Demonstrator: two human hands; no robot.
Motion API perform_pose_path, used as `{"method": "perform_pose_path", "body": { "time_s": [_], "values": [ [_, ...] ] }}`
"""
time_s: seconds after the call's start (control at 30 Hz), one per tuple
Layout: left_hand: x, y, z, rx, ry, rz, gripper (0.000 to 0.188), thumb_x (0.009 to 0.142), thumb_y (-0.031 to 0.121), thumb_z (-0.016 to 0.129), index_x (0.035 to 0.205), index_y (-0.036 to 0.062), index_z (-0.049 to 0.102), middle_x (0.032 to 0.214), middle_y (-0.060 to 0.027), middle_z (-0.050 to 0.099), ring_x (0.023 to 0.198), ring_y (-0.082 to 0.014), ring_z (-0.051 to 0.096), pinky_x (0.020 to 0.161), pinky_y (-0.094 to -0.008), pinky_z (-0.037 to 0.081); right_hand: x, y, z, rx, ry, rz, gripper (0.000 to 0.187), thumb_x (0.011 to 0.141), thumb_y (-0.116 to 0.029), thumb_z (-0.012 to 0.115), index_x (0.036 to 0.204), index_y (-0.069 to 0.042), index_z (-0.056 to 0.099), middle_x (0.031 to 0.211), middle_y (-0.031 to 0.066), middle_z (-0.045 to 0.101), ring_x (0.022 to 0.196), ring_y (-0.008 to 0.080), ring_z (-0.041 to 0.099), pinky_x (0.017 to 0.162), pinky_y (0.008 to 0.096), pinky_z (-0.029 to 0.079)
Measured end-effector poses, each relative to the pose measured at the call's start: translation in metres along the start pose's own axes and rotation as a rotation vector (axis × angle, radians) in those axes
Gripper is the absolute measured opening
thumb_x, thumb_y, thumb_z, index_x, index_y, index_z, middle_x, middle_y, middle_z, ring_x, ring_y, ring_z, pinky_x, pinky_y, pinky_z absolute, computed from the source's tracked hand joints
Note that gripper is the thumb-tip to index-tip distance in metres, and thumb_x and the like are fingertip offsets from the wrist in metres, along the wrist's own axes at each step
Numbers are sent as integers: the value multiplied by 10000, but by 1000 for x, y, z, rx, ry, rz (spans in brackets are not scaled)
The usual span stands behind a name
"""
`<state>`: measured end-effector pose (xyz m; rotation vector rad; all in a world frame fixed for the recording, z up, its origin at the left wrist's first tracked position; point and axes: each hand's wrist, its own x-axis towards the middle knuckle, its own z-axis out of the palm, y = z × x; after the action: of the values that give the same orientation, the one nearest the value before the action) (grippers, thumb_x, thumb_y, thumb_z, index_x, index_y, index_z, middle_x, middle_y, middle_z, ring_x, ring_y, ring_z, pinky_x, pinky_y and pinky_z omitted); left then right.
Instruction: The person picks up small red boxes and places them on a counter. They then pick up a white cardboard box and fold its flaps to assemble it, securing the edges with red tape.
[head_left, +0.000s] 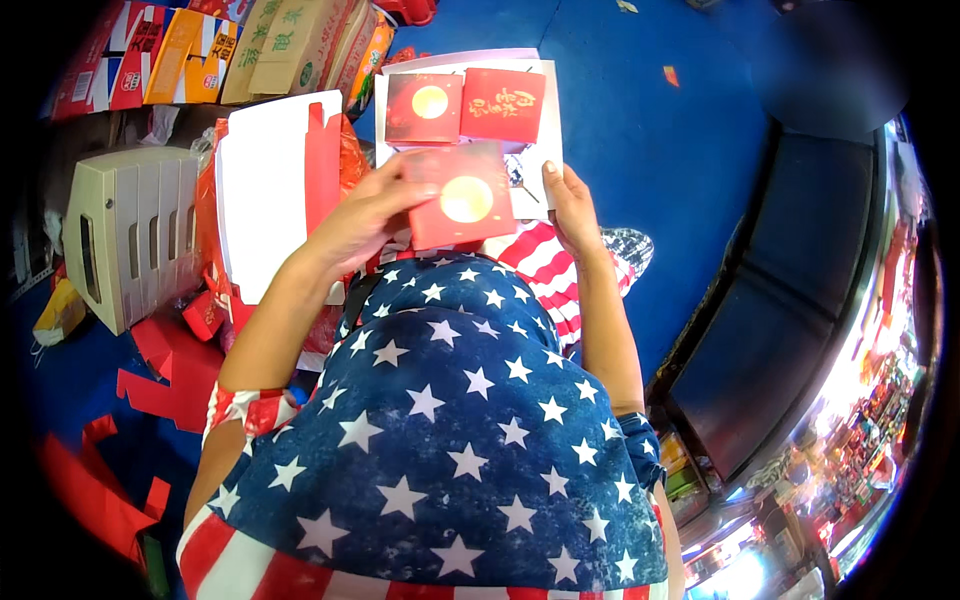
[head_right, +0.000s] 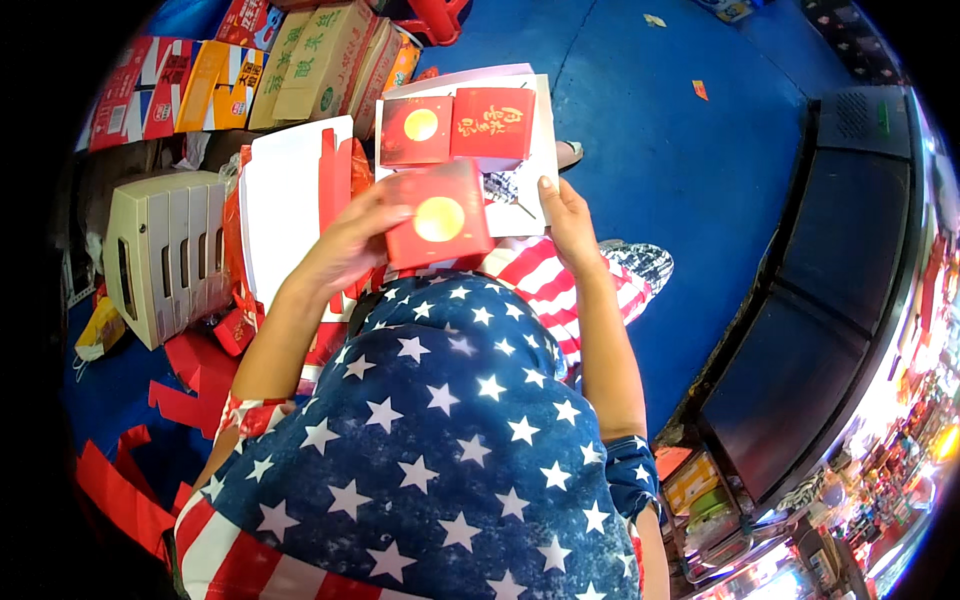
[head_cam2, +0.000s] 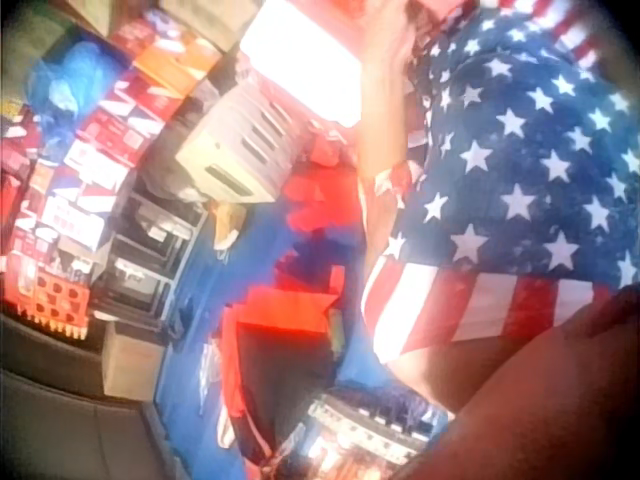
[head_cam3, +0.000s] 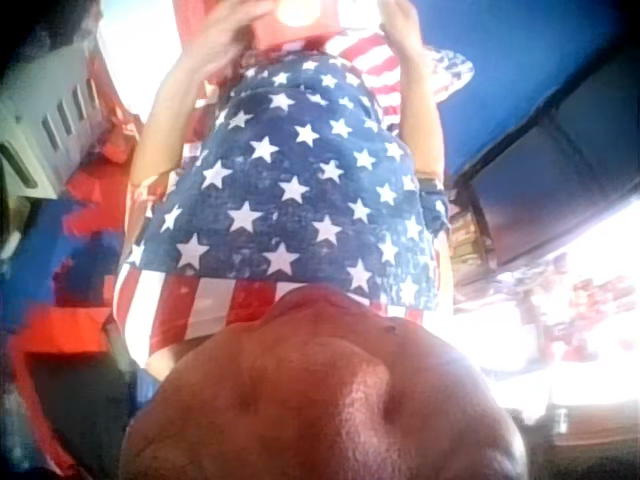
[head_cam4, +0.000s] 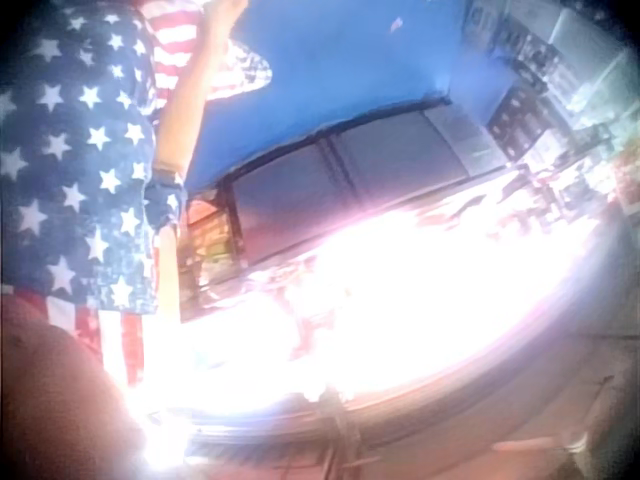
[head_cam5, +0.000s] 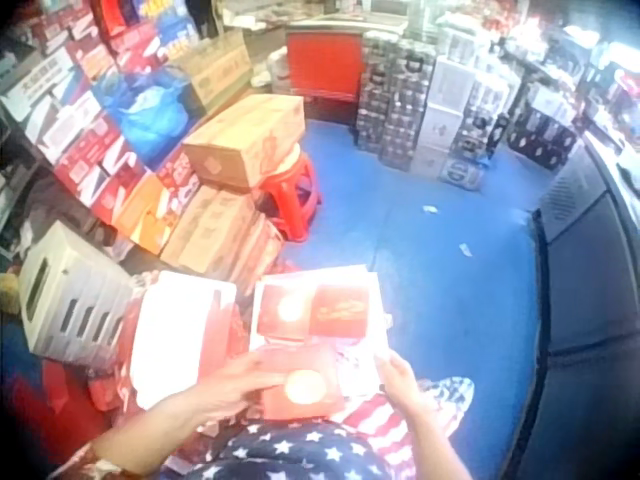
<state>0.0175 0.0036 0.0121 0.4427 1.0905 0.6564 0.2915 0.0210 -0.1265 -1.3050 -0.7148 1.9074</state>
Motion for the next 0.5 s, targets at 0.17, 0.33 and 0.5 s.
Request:
{"method": "perform_pose_path", "body": {
  "time_s": [0.17, 0.33, 0.5],
  "values": [
    [57, -26, 12, 141, -8, 16, 692, 933, 301, 726, 1453, 14, 371, 1355, -159, 525, 1270, -234, 553, 1043, -334, 476, 10, 5, -7, -34, 6, 4, 401, 1055, -366, 534, 1229, -10, 596, 1056, 59, 702, 886, 97, 670, 746, 251, 556],
    [70, -57, 14, 208, 74, 184, 640, 962, 279, 699, 1425, -5, 359, 1351, -219, 532, 1219, -279, 602, 1018, -350, 503, 4, 6, -12, -4, 26, 36, 413, 1063, -334, 529, 1276, 16, 584, 1074, 52, 698, 928, 93, 650, 793, 246, 524],
    [51, -59, 13, 708, 194, 342, 548, 967, 195, 691, 1405, 53, 395, 1186, -173, 659, 1053, -217, 677, 917, -325, 544, 11, 10, -11, -6, -1, 40, 409, 1065, -336, 525, 1263, 17, 581, 1097, 60, 689, 949, 96, 641, 823, 259, 521]
  ]
}}
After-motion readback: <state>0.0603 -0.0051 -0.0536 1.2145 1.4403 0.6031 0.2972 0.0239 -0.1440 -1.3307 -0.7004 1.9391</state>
